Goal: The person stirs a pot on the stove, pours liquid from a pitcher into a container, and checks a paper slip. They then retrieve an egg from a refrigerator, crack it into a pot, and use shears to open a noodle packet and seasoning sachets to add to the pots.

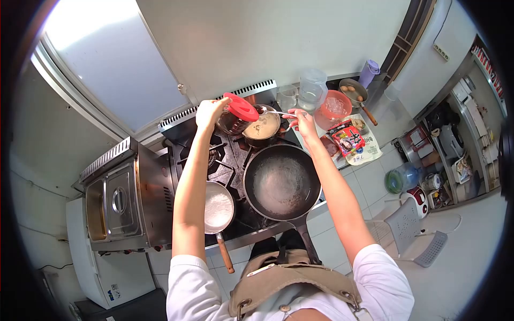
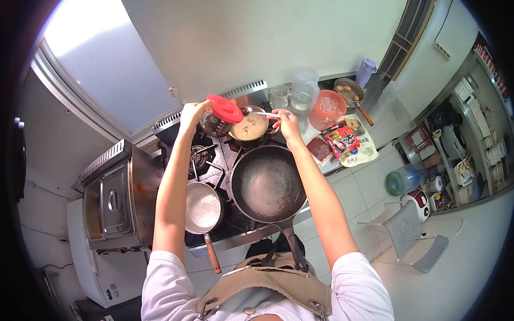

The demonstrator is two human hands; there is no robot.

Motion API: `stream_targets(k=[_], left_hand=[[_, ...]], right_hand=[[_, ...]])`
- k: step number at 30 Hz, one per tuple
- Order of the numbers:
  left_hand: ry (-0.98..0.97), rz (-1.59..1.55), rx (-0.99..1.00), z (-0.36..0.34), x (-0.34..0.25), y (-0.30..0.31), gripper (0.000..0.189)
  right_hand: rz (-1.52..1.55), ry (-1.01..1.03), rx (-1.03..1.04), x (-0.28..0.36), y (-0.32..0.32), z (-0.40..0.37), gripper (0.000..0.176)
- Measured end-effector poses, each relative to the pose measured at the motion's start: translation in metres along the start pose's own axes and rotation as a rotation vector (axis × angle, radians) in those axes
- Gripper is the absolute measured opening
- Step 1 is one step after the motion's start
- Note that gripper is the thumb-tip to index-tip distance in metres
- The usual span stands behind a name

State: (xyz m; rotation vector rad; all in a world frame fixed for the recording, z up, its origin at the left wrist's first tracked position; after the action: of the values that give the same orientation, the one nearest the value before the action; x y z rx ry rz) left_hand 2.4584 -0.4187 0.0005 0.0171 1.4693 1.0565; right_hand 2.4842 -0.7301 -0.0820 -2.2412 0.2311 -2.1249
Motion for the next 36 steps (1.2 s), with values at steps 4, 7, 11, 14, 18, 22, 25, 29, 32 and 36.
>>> stream_targets(k=[4,7,11,14,18,22,25,29,32,36], left_hand=[[0.017,-0.025,0.004,-0.008,-0.01,0.007,0.046],[0.007,-0.038,0.0,-0.009,-0.012,0.01,0.045],[-0.002,-0.018,0.006,-0.006,-0.011,0.007,0.046],[0.012,0.03,0.022,-0.003,-0.008,0.003,0.048],[-0.01,0.028,-0.014,-0.004,-0.011,0.005,0.049],[0.016,0.026,-0.006,-0.007,-0.013,0.008,0.049],[0.027,-0.023,0.01,0.001,0.005,-0.001,0.048],[0.156,-0.21,-0.028,-0.008,0.033,-0.005,0.044],[0.272,-0.529,-0.07,-0.028,0.051,-0.008,0.031],[0.288,-0.736,-0.161,-0.047,0.063,-0.01,0.026]], right_hand=[[0.005,-0.001,-0.002,0.0,-0.001,0.001,0.028],[-0.006,-0.002,-0.003,-0.001,-0.001,0.003,0.028],[0.001,-0.014,-0.002,-0.001,-0.001,0.003,0.028],[0.005,-0.015,0.004,-0.004,0.0,0.004,0.028],[0.007,-0.017,0.013,-0.007,-0.001,0.005,0.028],[0.013,-0.032,0.016,-0.01,0.0,0.005,0.028],[0.021,-0.039,0.018,-0.011,0.0,0.005,0.028],[0.013,-0.051,0.008,-0.015,0.003,0.008,0.027],[-0.033,-0.056,0.023,-0.023,0.005,0.011,0.028],[-0.062,-0.062,0.027,-0.042,0.007,0.017,0.028]])
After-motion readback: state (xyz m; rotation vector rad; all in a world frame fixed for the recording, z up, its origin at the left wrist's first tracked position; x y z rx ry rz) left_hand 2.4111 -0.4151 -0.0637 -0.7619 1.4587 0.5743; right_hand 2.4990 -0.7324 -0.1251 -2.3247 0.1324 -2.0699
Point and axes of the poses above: each hand's wrist, its own z-axis towards the middle knuckle, its own y-axis out of the back of the hand, x = y × z, the point moved 8 cm from there along z, towards the middle knuckle, and after that the axes turned 11 degrees about -x, right-handed, at the moved point
